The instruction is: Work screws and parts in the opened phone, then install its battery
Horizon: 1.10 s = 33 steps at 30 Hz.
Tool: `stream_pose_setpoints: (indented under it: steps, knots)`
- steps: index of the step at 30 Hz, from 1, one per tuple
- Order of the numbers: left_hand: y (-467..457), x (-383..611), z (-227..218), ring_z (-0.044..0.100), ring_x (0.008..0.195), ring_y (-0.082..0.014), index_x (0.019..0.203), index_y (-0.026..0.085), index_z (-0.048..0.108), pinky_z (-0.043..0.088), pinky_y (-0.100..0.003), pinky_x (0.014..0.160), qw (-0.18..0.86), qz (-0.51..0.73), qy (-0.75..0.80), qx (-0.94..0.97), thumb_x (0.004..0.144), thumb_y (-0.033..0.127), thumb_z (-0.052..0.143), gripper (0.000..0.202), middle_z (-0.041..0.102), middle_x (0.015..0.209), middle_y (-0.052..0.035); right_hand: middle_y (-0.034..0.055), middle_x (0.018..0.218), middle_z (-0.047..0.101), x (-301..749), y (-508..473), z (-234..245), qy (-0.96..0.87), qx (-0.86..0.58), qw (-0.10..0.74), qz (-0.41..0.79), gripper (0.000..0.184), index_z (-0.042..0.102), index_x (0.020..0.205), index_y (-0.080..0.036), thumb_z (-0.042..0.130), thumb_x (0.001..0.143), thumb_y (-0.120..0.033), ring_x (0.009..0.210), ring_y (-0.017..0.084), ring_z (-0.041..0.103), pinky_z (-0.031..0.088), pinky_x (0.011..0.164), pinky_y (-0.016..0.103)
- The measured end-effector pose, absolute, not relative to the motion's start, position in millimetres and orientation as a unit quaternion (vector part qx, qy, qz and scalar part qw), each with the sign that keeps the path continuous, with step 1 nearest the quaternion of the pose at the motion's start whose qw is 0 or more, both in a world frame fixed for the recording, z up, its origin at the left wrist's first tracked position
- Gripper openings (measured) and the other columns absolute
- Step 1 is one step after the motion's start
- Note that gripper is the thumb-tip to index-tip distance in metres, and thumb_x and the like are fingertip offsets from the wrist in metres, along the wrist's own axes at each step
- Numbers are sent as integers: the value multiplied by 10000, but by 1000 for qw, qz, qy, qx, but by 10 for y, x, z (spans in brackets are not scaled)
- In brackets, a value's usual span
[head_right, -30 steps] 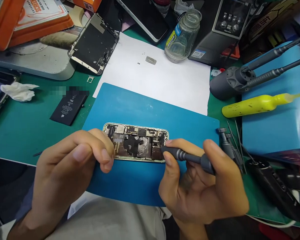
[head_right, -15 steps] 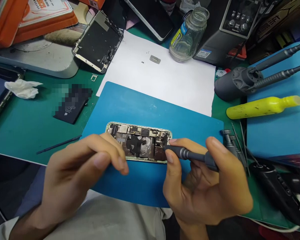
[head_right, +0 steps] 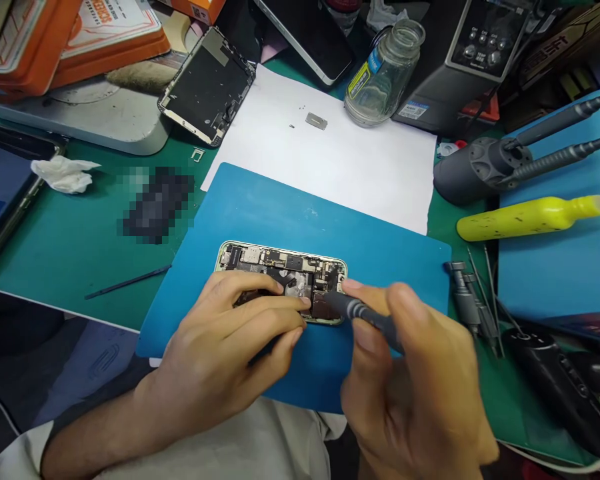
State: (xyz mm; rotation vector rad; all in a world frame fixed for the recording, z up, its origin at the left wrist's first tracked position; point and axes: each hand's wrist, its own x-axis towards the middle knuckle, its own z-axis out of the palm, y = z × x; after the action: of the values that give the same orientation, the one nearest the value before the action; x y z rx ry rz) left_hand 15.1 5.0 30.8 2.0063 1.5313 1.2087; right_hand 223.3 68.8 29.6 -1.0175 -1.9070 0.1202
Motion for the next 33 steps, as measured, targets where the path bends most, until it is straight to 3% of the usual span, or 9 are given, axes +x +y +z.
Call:
stream_pose_setpoints:
  steps: [2, 5, 8, 13, 16, 21, 27, 29, 33]
  knots:
    - [50, 129, 329, 701, 1088, -184, 1034, 182, 797, 481, -317, 1062, 192, 444, 528, 698, 1131, 175, 636, 188, 889, 1115, 44, 21, 1224, 808, 2186, 731, 324, -800, -387, 459, -21, 713, 702, 1552, -411, 839, 914, -125, 952, 249, 817, 659, 783, 421]
    - [33, 73, 368, 711, 1042, -163, 1021, 188, 783, 517, -302, 1001, 262, 495, 504, 657, 1105, 156, 674, 141, 883, 1046, 41, 41, 1233, 811, 2121, 772, 372, -801, -368, 472, -7, 596, 714, 1543, -385, 725, 1008, -120, 1048, 270, 826, 681, 833, 442]
    - [5, 18, 393, 704, 959, -155, 1018, 208, 774, 552, -305, 944, 346, 564, 478, 578, 1117, 167, 674, 147, 854, 950, 31, 43, 1183, 817, 2089, 772, 414, -805, -352, 478, -23, 624, 753, 1494, -355, 833, 935, -88, 1014, 258, 825, 695, 839, 421]
    - [-21, -15, 398, 682, 902, -160, 1005, 250, 758, 540, -330, 922, 428, 614, 465, 473, 1199, 288, 598, 255, 798, 844, 31, 35, 1150, 829, 2074, 794, 425, -792, -364, 489, -20, 625, 777, 1451, -362, 837, 917, -42, 996, 251, 829, 695, 882, 425]
    - [-14, -21, 404, 683, 906, -170, 1000, 262, 756, 529, -337, 927, 457, 607, 466, 453, 1206, 341, 599, 271, 804, 852, 28, 44, 1124, 834, 2076, 851, 400, -784, -343, 516, -37, 583, 797, 1425, -326, 834, 919, -40, 947, 237, 827, 681, 832, 380]
    - [13, -24, 423, 708, 901, -177, 1006, 258, 798, 543, -327, 874, 456, 602, 475, 451, 1183, 355, 651, 249, 822, 834, 19, 57, 1086, 827, 2040, 851, 400, -779, -338, 526, -52, 586, 811, 1406, -316, 847, 904, -16, 945, 241, 817, 664, 859, 381]
    - [49, -11, 409, 796, 915, -177, 1033, 229, 874, 606, -321, 874, 398, 622, 454, 499, 1041, 214, 853, 28, 899, 967, -19, 33, 1234, 812, 2020, 753, 411, -796, -353, 491, -33, 714, 723, 1529, -355, 808, 924, 14, 1063, 270, 802, 658, 930, 435]
    - [60, -3, 406, 816, 884, -180, 1016, 222, 883, 623, -318, 846, 387, 630, 446, 504, 996, 171, 893, 55, 905, 974, -27, 24, 1227, 818, 2042, 748, 383, -800, -354, 484, -17, 729, 700, 1557, -352, 782, 933, 17, 1060, 278, 807, 671, 908, 444]
    - [73, 13, 410, 837, 844, -179, 985, 221, 892, 639, -302, 805, 376, 634, 448, 506, 973, 145, 908, 78, 906, 954, -24, 22, 1228, 826, 2046, 714, 355, -811, -356, 464, 20, 900, 626, 1635, -351, 926, 837, -64, 973, 271, 810, 701, 837, 413]
